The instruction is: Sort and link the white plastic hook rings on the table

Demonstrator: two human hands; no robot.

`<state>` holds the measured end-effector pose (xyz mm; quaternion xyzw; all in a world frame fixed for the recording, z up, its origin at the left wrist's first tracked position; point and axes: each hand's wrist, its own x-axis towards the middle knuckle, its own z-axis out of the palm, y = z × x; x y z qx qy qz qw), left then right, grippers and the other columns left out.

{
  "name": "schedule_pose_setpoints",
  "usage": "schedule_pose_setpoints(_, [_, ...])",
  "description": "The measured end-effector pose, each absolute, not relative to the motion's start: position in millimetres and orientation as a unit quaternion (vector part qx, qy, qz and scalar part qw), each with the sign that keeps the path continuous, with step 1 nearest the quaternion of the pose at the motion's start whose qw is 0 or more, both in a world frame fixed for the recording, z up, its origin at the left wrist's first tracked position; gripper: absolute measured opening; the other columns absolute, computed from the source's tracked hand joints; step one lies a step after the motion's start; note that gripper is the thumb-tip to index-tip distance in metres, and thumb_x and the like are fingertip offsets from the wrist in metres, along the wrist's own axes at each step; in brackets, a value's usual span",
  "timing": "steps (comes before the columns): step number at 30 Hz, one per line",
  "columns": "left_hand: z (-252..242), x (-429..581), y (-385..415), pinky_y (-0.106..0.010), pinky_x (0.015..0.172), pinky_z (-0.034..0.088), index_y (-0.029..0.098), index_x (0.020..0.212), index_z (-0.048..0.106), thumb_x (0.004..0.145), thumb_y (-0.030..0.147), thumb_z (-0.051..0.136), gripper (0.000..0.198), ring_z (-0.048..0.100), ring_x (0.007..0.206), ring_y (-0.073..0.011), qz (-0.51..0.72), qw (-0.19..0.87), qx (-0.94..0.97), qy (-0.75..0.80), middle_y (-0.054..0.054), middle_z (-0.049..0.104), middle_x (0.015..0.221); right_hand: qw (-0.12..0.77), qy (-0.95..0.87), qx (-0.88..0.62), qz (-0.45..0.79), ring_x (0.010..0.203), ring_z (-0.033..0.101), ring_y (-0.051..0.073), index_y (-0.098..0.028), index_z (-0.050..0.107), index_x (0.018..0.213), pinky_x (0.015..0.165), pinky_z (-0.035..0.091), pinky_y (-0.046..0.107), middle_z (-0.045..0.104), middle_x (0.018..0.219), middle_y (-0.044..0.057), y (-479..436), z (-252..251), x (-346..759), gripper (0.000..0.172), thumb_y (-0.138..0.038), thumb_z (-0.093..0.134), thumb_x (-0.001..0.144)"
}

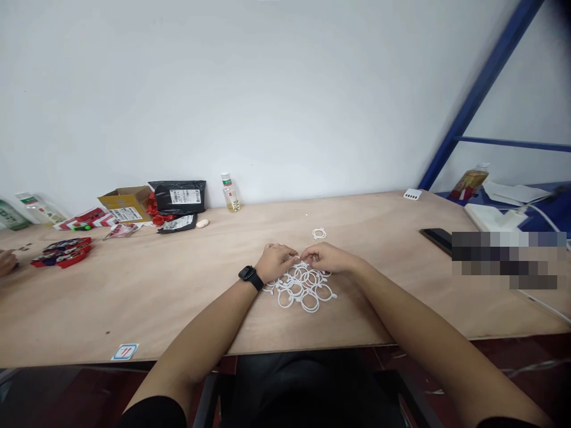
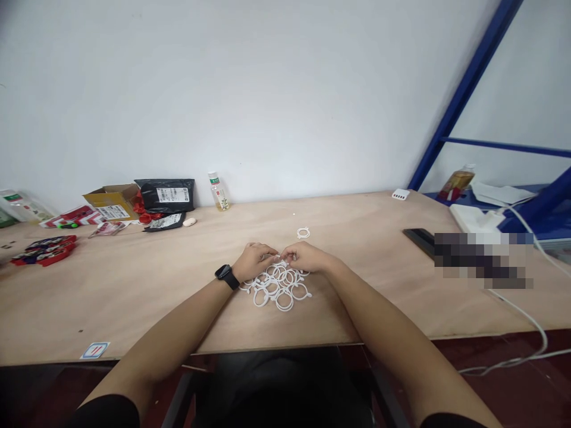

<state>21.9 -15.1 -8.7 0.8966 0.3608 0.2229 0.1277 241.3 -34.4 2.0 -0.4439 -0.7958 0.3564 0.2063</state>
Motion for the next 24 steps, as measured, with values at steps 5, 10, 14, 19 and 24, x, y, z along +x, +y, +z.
schedule_pose_setpoints(5, [-9, 22, -15, -0.039, 0.099, 0.038, 0.025, 0.112, 0.066, 0.090, 0.041, 0.056, 0.029, 0.060, 0.107, -0.0212, 0.249, 0.109, 0.897, 0.348, -0.005, 0.069, 0.114, 0.306, -0.736, -0.433, 0.420, 0.053, 0.048, 0.008, -0.014, 0.065, 0.099, 0.047, 0.035, 0.018, 0.061, 0.070, -0.001, -33, 2, 235, 0.026, -0.025, 0.057, 0.076])
schedule_pose_setpoints(10, [-9, 23, -15, -0.038, 0.095, 0.037, 0.023, 0.098, 0.070, 0.093, 0.041, 0.051, 0.026, 0.063, 0.097, -0.0192, 0.272, 0.105, 0.893, 0.344, -0.004, 0.072, 0.102, 0.351, -0.668, -0.404, 0.518, 0.050, 0.049, 0.007, -0.015, 0.062, 0.096, 0.045, 0.036, 0.017, 0.059, 0.068, -0.003, -32, -4, 228, 0.028, -0.033, 0.064, 0.074])
schedule_pose_setpoints(14, [-9, 23, -15, -0.037, 0.092, 0.037, 0.022, 0.088, 0.070, 0.093, 0.043, 0.051, 0.028, 0.064, 0.090, -0.0178, 0.277, 0.106, 0.893, 0.339, -0.003, 0.074, 0.092, 0.363, -0.656, -0.420, 0.511, 0.047, 0.049, 0.007, -0.013, 0.064, 0.090, 0.042, 0.035, 0.017, 0.058, 0.060, -0.003, -34, -7, 222, 0.027, -0.034, 0.067, 0.072])
schedule_pose_setpoints(19, [-9, 24, -16, -0.036, 0.091, 0.037, 0.022, 0.088, 0.070, 0.092, 0.044, 0.053, 0.028, 0.064, 0.089, -0.0173, 0.289, 0.107, 0.892, 0.330, -0.003, 0.073, 0.092, 0.384, -0.658, -0.467, 0.449, 0.047, 0.050, 0.009, -0.013, 0.068, 0.084, 0.043, 0.035, 0.018, 0.061, 0.059, -0.002, -33, -8, 220, 0.020, -0.026, 0.061, 0.069])
schedule_pose_setpoints(24, [-7, 27, -18, -0.037, 0.091, 0.037, 0.022, 0.089, 0.069, 0.092, 0.047, 0.052, 0.030, 0.064, 0.090, -0.0181, 0.279, 0.110, 0.898, 0.321, -0.004, 0.073, 0.092, 0.396, -0.702, -0.480, 0.347, 0.051, 0.050, 0.010, -0.015, 0.070, 0.071, 0.047, 0.035, 0.020, 0.064, 0.061, 0.000, -30, -6, 220, 0.021, -0.016, 0.050, 0.066])
